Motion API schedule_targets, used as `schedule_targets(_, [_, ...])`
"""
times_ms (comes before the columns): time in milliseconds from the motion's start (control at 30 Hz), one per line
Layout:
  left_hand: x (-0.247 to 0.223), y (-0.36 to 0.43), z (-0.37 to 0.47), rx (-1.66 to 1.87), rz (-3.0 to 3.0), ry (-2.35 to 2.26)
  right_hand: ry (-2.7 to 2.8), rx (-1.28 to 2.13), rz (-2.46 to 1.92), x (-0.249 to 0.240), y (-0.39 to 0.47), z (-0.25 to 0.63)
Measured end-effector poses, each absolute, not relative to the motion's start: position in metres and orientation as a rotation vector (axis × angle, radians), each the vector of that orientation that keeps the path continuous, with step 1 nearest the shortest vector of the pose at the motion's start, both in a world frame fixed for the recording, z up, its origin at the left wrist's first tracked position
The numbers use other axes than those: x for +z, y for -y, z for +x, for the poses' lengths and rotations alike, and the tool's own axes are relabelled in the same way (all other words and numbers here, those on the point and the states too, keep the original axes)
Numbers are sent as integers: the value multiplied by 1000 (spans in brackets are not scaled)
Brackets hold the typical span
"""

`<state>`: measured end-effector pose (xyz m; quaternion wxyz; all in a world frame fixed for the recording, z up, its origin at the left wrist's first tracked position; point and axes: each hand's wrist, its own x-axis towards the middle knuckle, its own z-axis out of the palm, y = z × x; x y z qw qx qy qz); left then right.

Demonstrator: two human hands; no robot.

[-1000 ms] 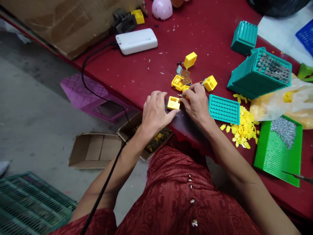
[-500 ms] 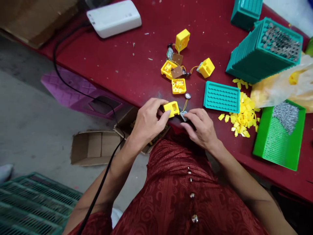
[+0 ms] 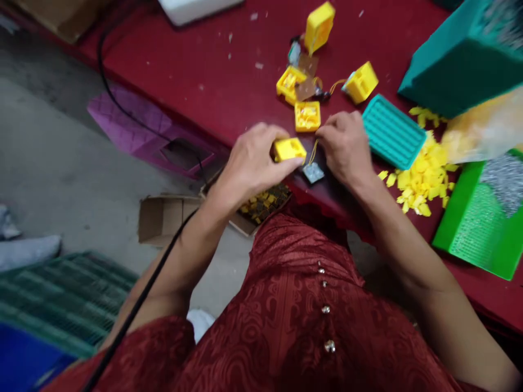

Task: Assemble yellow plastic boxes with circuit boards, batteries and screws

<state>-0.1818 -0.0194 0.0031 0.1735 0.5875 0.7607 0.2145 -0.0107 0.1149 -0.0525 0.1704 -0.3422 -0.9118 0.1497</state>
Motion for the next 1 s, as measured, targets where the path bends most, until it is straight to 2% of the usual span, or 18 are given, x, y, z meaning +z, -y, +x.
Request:
schedule_targets(100, [26,8,-186,597,1574,-2127,2514,607,-892,-29,-112,0])
schedule_targets(167, [36,1,-188,663,1606,-2036,2212,826,-844,-11,-106,13])
schedule_targets(233, [41,0,-185,789,1670,-1916,1933,1087,-798,3,-96,28])
schedule_targets(333, [35,10,-171,929,1768,-1810,1787,1225,-898,6,-77,52])
schedule_targets(467, [11,29,-150,795,1687,-1819,1947,1191,-1101,-23,-58,76])
schedule_targets(600, [-1,37,-136,845,1581,-1744,2209,832,-1170,-47,-49,88])
schedule_targets(767, [-2,37,-127,873,1432,-1823,2327,436,-1194,-54,-42,90])
schedule_targets(1000, [-8,31,-123,965,1013,-1740,2376,454,-1190,-62,-43,90])
